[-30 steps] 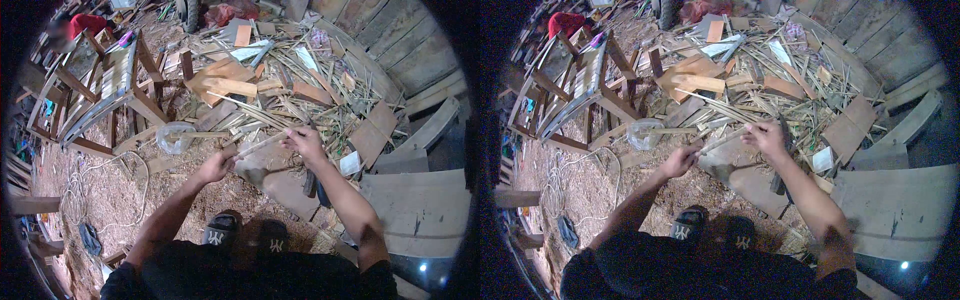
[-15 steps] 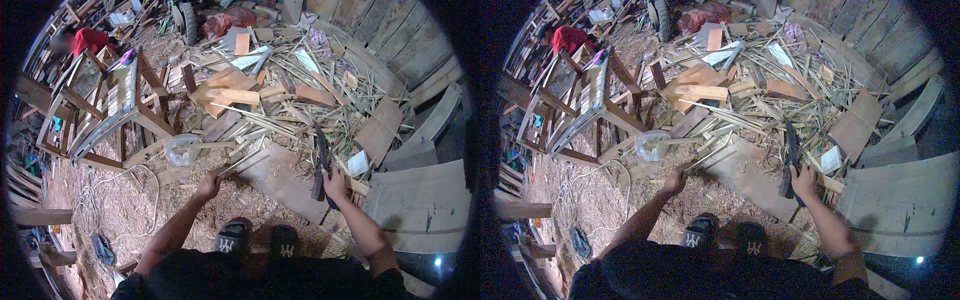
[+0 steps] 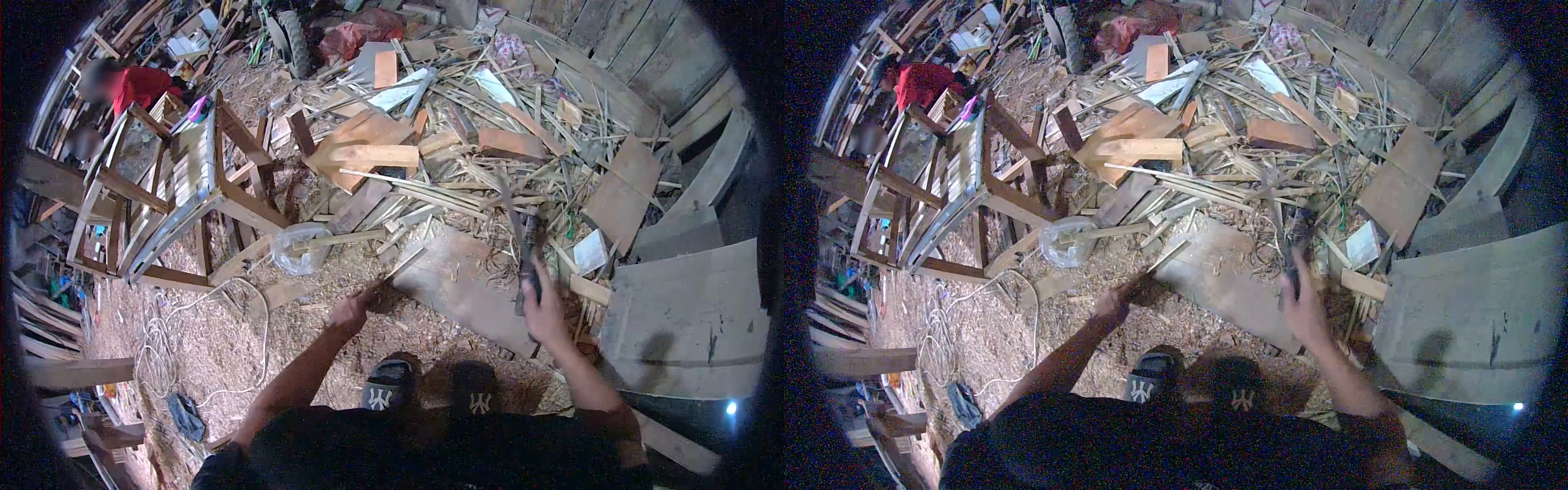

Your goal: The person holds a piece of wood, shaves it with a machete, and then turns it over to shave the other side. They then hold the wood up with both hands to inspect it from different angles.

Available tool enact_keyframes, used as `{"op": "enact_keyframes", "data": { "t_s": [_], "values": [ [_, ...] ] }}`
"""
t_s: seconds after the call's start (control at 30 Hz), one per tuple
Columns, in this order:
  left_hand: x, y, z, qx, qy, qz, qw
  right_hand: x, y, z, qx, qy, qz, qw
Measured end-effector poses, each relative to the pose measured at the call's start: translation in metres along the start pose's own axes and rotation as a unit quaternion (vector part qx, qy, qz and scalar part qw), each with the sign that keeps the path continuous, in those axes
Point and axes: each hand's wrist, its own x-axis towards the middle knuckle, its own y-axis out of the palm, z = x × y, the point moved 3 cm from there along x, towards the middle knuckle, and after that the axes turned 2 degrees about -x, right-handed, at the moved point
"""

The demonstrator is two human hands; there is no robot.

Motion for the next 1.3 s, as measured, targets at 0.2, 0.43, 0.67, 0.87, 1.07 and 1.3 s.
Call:
{"op": "enact_keyframes", "data": {
  "t_s": [0.2, 0.43, 0.67, 0.87, 1.07, 1.3],
  "values": [
    [0.005, 0.024, 0.021, -0.038, -0.084, 0.086, 0.992, -0.052, 0.070, -0.004, 0.090, -0.143, 0.115, 0.979],
    [0.000, 0.008, 0.004, -0.012, -0.030, 0.036, 0.999, -0.064, 0.094, 0.001, 0.189, -0.031, 0.182, 0.964],
    [-0.012, 0.009, 0.002, 0.055, -0.008, 0.001, 0.998, -0.071, 0.099, -0.002, 0.204, -0.059, 0.150, 0.966],
    [-0.008, 0.010, 0.015, 0.049, 0.024, -0.007, 0.998, -0.060, 0.091, 0.007, 0.250, -0.071, 0.117, 0.959],
    [-0.001, 0.012, 0.014, 0.086, -0.002, 0.007, 0.996, -0.061, 0.105, 0.003, 0.108, -0.064, 0.172, 0.977],
    [-0.002, 0.009, 0.011, 0.075, -0.008, 0.011, 0.997, -0.064, 0.086, 0.007, 0.215, -0.041, 0.156, 0.963]
  ]
}}
